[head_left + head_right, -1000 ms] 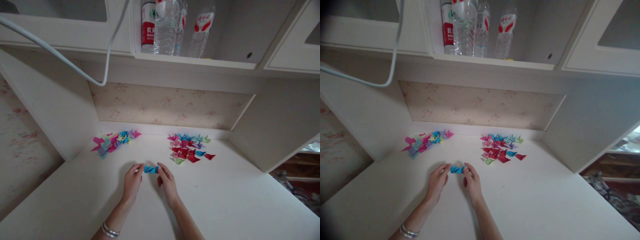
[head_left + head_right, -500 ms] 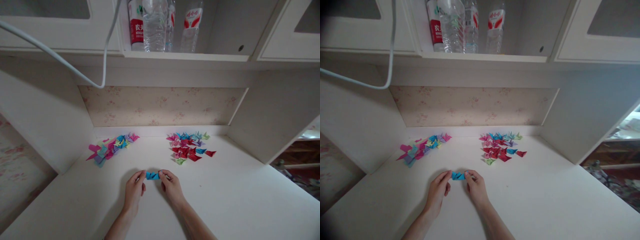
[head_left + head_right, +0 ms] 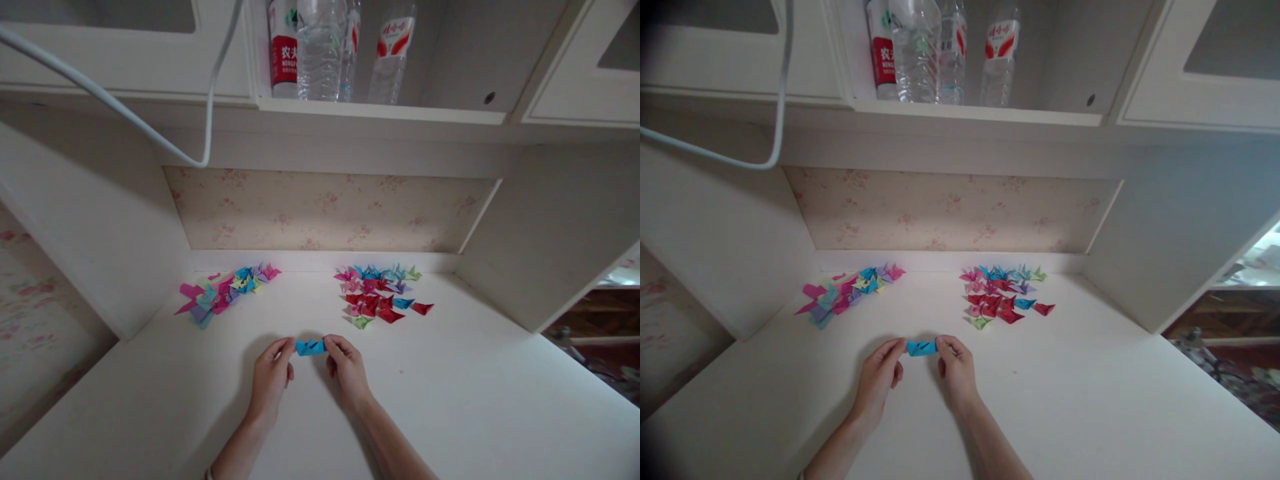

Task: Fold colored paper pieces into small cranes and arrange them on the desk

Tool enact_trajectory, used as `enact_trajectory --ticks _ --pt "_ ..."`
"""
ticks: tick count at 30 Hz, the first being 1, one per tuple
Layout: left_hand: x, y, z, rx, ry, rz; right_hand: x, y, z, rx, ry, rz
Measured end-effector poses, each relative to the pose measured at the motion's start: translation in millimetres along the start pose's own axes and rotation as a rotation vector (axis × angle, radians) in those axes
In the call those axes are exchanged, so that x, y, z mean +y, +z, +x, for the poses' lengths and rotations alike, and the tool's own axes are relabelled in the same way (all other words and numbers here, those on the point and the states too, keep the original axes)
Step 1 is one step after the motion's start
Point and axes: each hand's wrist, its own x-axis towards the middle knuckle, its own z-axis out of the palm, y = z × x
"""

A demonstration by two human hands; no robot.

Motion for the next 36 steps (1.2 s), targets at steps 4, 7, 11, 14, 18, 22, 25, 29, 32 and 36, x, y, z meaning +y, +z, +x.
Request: enact_trajectory --ticks 4,7,11,14,18,22,25,29,32,36 --pt "-1.0 -0.3 1.0 0.001 0.01 0.005 -1.4 0.5 -0.3 0.003 0.006 0.019" --pt "-3.0 -0.8 2.3 -0.004 0.014 0.011 -0.8 0.7 -0.1 0.009 0.011 0.044" --pt "-4.6 -0.9 2.7 0.0 0.012 0.005 1.5 0.5 0.4 0.014 0.016 0.081" --pt "-4.1 -0.5 2.1 0.002 0.012 -0.008 1.5 0.0 0.9 0.014 0.026 0.071" --pt "-2.6 0.3 1.5 0.003 0.004 -0.015 0.2 -0.3 1.1 0.028 0.014 0.04" --pt "-1.4 0.4 1.7 -0.002 0.001 -0.023 -2.0 0.4 0.0 0.045 0.02 0.032" --pt "-0.5 0.3 1.4 -0.006 0.001 -0.02 -4.4 1.4 -1.2 0.045 0.021 0.041" --pt "0.8 0.0 0.6 -0.011 0.004 -0.021 -6.0 2.2 -1.6 0.041 0.02 0.06" --pt "0.7 -0.3 0.2 -0.009 0.0 -0.019 -5.6 2.2 -1.4 0.04 0.024 0.054" --pt "0.3 0.0 -0.2 -0.012 0.005 -0.019 -6.1 3.1 -1.6 0.057 0.031 0.04"
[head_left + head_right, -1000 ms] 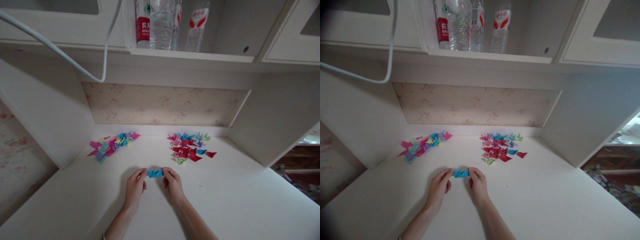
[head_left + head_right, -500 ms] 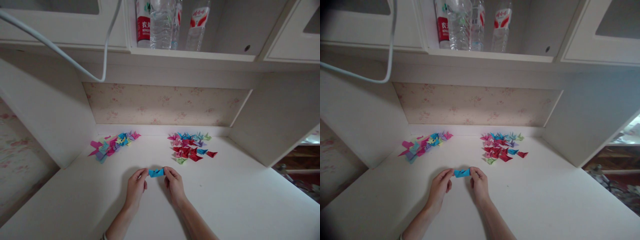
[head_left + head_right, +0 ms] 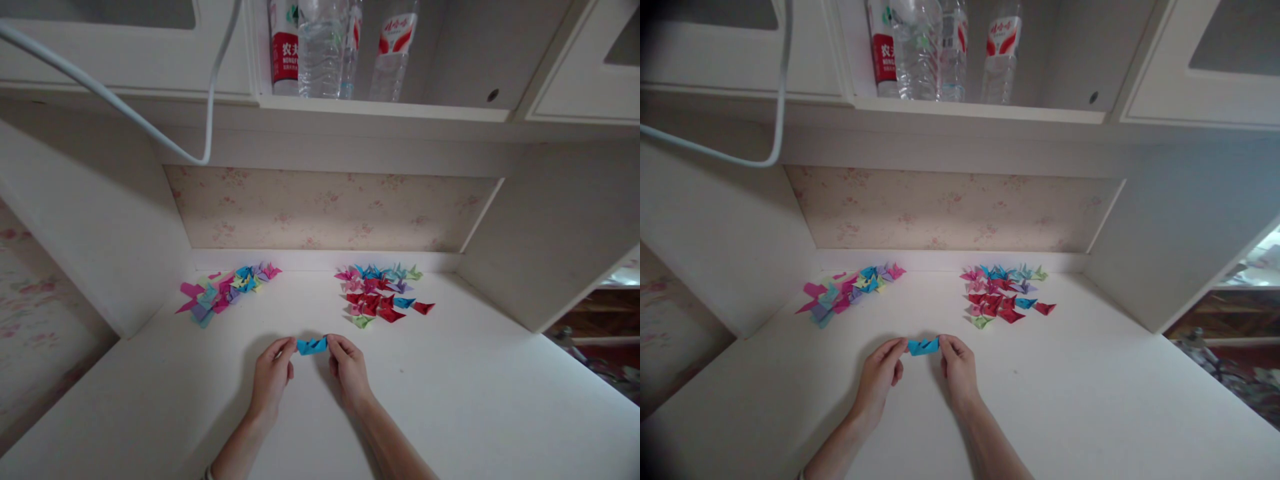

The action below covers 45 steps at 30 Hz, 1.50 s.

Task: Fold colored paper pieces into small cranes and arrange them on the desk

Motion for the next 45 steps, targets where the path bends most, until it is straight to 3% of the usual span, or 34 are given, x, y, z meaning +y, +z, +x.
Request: enact_trajectory --ticks 45 --pt "0.5 3.8 -1.3 -0.035 -0.004 -0.035 -5.6 2.5 -2.1 -0.003 0.03 0.053"
